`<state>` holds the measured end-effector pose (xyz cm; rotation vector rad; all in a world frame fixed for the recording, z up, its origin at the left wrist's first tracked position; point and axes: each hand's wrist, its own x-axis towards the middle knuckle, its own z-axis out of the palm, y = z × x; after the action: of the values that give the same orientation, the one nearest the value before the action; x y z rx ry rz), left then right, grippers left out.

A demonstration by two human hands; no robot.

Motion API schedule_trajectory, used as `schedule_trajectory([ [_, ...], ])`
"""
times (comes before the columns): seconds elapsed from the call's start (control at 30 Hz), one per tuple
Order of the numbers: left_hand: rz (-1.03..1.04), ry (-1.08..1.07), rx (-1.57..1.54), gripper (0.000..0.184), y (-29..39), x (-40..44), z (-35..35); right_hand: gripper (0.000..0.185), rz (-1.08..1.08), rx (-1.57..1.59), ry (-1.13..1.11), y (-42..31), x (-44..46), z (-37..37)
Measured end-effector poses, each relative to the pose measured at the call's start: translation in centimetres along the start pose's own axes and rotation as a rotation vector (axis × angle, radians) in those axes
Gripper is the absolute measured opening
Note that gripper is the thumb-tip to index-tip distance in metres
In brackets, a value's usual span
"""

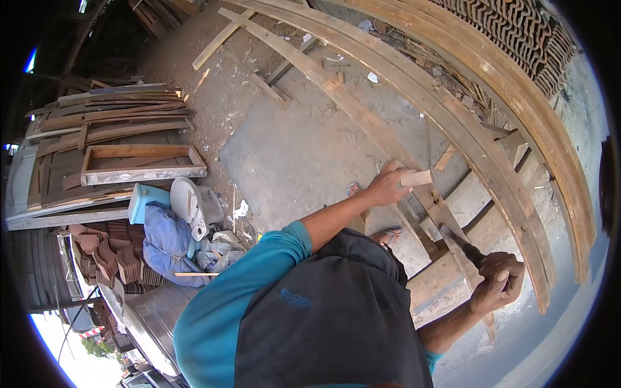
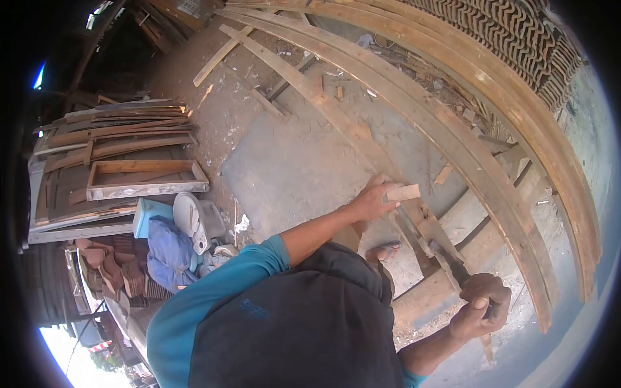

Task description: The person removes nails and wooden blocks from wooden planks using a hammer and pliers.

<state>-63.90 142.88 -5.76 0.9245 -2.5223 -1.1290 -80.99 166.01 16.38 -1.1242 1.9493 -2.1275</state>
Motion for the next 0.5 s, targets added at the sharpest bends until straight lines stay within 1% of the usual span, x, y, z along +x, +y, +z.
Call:
schedule_trajectory([
  [0.03, 0.004, 0.000, 0.000, 0.061, 0.0, 0.1, -0.1, 0.053, 0.014, 0.063, -0.138, 0.3, 0.0, -0.6],
  [0.07, -0.029, -0.017, -0.015, 0.062, 0.0, 0.1, -0.1, 0.058, 0.106, 0.155, -0.210, 0.8, 0.0, -1.0],
  [0.1, -0.060, -0.034, -0.035, 0.062, 0.1, 0.2, -0.1, 0.058, 0.102, 0.145, -0.213, 1.2, 0.2, -0.9],
  [0.17, -0.036, -0.029, -0.027, 0.059, 0.8, 0.4, -0.4, 0.063, 0.214, 0.260, -0.406, 1.6, 0.7, -1.5],
  [0.27, 0.015, 0.080, -0.008, 0.057, 1.9, 0.0, 0.2, 0.065, 0.269, 0.168, -0.430, 1.1, 1.6, -1.3],
  [0.3, 0.038, 0.053, -0.003, 0.057, 2.4, -0.1, 0.2, 0.066, 0.257, 0.126, -0.448, 1.1, 1.9, -1.0],
  [0.37, 0.070, 0.044, -0.014, 0.057, 2.1, -0.1, 0.2, 0.060, 0.288, 0.159, -0.533, 0.9, 2.2, -0.8],
  [0.43, 0.135, 0.069, -0.058, 0.056, 1.9, -0.4, 0.5, 0.054, 0.339, 0.117, -0.390, 1.1, 2.0, -0.8],
  [0.47, 0.124, 0.084, -0.079, 0.055, 2.3, -0.5, 0.6, 0.048, 0.289, 0.123, -0.270, 1.5, 1.8, -0.1],
  [0.5, 0.122, 0.095, -0.090, 0.055, 2.5, -0.5, 0.8, 0.048, 0.285, 0.115, -0.282, 1.0, 2.1, 0.6],
])
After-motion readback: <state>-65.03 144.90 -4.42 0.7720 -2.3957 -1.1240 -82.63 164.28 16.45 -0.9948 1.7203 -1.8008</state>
